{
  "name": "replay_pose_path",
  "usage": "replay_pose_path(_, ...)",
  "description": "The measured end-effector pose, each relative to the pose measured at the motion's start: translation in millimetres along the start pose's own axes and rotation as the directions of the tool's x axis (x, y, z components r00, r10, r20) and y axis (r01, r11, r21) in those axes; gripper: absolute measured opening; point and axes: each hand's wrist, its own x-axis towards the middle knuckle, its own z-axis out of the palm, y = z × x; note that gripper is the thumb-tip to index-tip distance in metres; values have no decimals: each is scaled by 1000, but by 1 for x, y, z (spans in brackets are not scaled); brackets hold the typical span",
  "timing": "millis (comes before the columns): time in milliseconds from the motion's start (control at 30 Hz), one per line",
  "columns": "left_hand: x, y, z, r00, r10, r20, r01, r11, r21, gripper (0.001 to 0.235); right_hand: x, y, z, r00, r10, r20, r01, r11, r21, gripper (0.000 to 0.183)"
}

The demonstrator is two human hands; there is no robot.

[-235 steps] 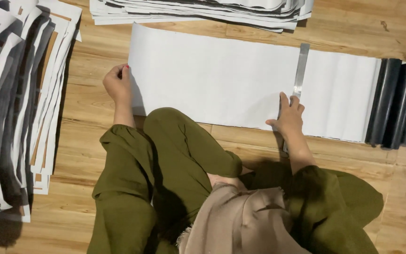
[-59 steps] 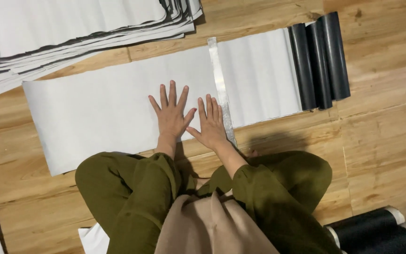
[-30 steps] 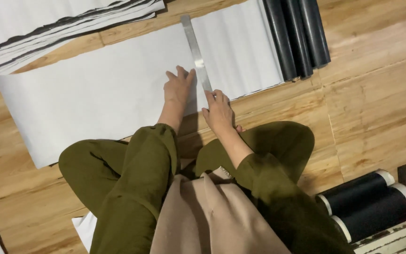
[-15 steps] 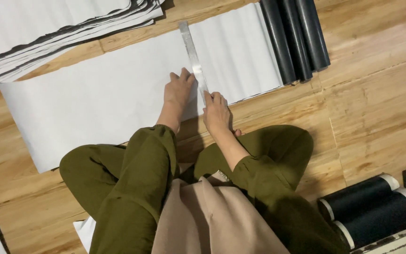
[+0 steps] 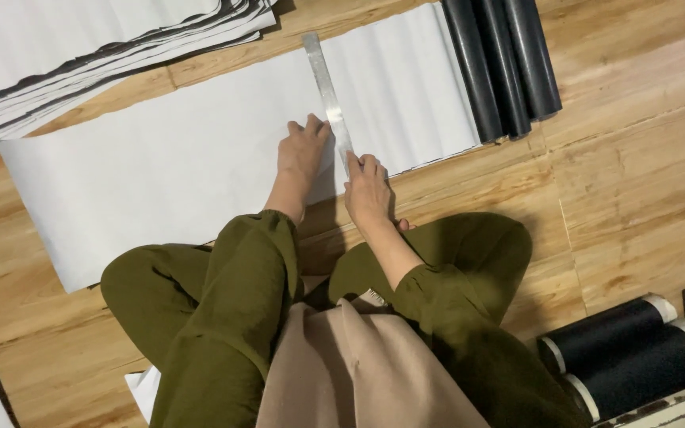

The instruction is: The person sits on the floor and uses a metal ruler and a red utility knife to cut a large sheet of white paper. They align the ruler, score the paper multiple times, and then separate the cut sections.

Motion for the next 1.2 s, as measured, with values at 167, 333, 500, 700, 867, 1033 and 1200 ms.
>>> replay_pose_path(167, 0, -1, 4, 1000, 8, -2, -8, 1000, -11, 69, 0, 1, 2, 1000, 3, 18, -3, 1000, -5, 50)
replay_pose_path(333, -4, -1, -3, 1000, 24, 14, -24, 1000, 0, 71, 1, 1, 1, 999, 5, 42, -4, 1000, -25, 50)
replay_pose_path(500, -2, -3, 5, 1000, 17, -16, -17, 999, -38, 69, 1, 0, -2, 998, 10, 59, -8, 999, -38, 51)
replay_pose_path(700, -9, 0, -8, 1000, 17, -20, -18, 1000, -14, 75, 0, -1, -5, 998, 6, 67, -4, 1000, -25, 51)
replay_pose_path(867, -7, 0, -9, 999, 32, 13, -32, 999, 11, 72, 2, 3, 2, 998, 9, 69, -8, 1000, -11, 51)
replay_pose_path(1033, -8, 1, -13, 998, 44, 46, -46, 999, 24, 73, 3, 3, 1, 999, -9, 53, 10, 1000, -17, 51)
replay_pose_path(1200, -9, 2, -14, 998, 33, 45, -34, 999, 32, 71, 2, 3, 2, 998, -7, 57, 8, 1000, -20, 51)
